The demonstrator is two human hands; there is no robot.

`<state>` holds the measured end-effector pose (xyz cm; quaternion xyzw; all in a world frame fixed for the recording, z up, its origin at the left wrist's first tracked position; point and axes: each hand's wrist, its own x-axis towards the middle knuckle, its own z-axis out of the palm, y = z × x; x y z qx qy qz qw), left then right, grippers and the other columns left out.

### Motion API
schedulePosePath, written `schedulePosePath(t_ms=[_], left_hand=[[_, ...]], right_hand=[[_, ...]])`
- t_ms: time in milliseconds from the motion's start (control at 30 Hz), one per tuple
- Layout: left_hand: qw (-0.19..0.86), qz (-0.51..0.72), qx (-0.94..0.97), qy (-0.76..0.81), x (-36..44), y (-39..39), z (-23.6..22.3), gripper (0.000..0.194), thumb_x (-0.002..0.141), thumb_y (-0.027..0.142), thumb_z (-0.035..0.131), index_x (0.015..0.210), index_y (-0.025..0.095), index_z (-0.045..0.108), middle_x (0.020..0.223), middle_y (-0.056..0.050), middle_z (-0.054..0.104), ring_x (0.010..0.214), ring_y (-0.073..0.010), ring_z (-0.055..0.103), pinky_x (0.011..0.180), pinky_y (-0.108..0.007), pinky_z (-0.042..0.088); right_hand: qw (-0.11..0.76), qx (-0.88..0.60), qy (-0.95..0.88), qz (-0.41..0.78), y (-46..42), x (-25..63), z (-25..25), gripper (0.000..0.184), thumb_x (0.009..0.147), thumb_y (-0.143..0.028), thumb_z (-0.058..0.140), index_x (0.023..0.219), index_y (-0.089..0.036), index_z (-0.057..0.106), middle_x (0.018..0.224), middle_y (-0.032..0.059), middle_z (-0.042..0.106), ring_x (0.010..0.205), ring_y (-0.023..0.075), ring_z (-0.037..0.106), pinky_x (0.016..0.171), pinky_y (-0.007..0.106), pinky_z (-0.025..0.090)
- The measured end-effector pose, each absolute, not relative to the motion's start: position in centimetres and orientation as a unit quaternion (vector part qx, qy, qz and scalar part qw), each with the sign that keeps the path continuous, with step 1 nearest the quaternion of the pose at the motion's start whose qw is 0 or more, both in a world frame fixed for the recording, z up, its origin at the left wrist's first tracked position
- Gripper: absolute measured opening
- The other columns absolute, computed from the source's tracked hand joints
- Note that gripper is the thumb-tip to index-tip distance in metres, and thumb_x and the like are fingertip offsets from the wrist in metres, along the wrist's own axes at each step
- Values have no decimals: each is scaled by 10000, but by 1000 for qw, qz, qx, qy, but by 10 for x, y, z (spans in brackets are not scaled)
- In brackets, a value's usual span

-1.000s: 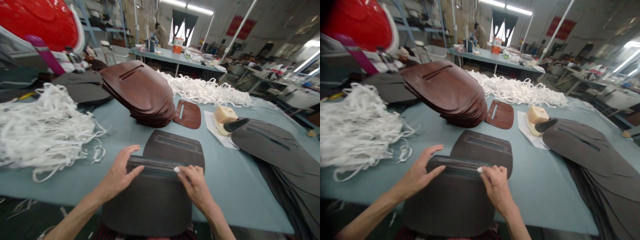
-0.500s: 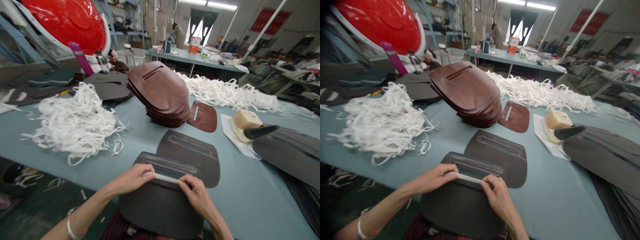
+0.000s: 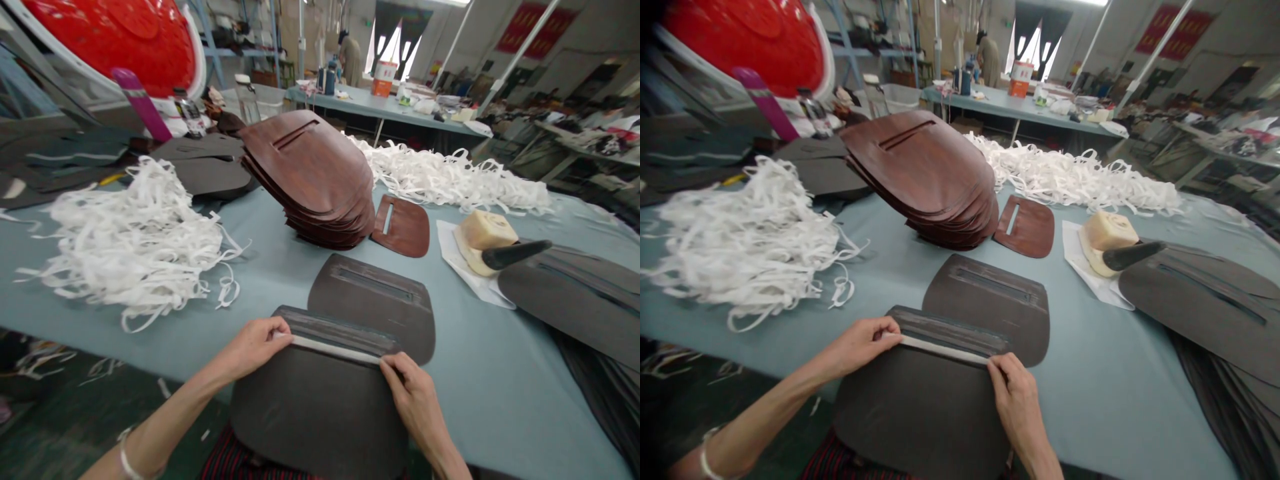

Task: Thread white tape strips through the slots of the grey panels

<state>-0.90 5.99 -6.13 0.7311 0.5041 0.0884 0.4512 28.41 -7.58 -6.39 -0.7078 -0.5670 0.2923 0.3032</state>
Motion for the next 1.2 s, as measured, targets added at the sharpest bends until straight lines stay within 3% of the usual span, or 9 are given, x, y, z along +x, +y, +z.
schedulePosePath(t_ms=[167,333,600,1200], left_hand=[[463,147,689,538,0,73,-70,328,795,462,488,820,167,630,657,14,614,605,-145,537,581,-235,373],[396,156,662,617,7,78,-67,285,739,427,527,698,164,627,631,-17,647,605,-163,570,581,-250,379],[377,149,655,637,2,87,-77,274,751,389,494,710,164,644,635,-13,644,602,-160,577,566,-248,364],[344,60,667,658,3,92,-93,340,760,496,465,794,199,627,644,20,659,598,-164,596,584,-236,361]], right_hand=[[315,-769,-467,301,-61,290,-74,350,854,-530,490,743,-214,591,605,-11,559,565,153,499,549,256,366],[307,-796,-451,263,-47,293,-77,339,810,-529,504,706,-221,597,601,-4,615,572,167,548,563,258,379],[261,-818,-433,273,-37,291,-81,318,802,-513,447,701,-241,575,592,-13,608,561,168,540,560,265,369],[141,-896,-379,183,-27,275,-69,178,822,-307,425,717,-241,554,625,-22,582,604,144,524,551,238,274]])
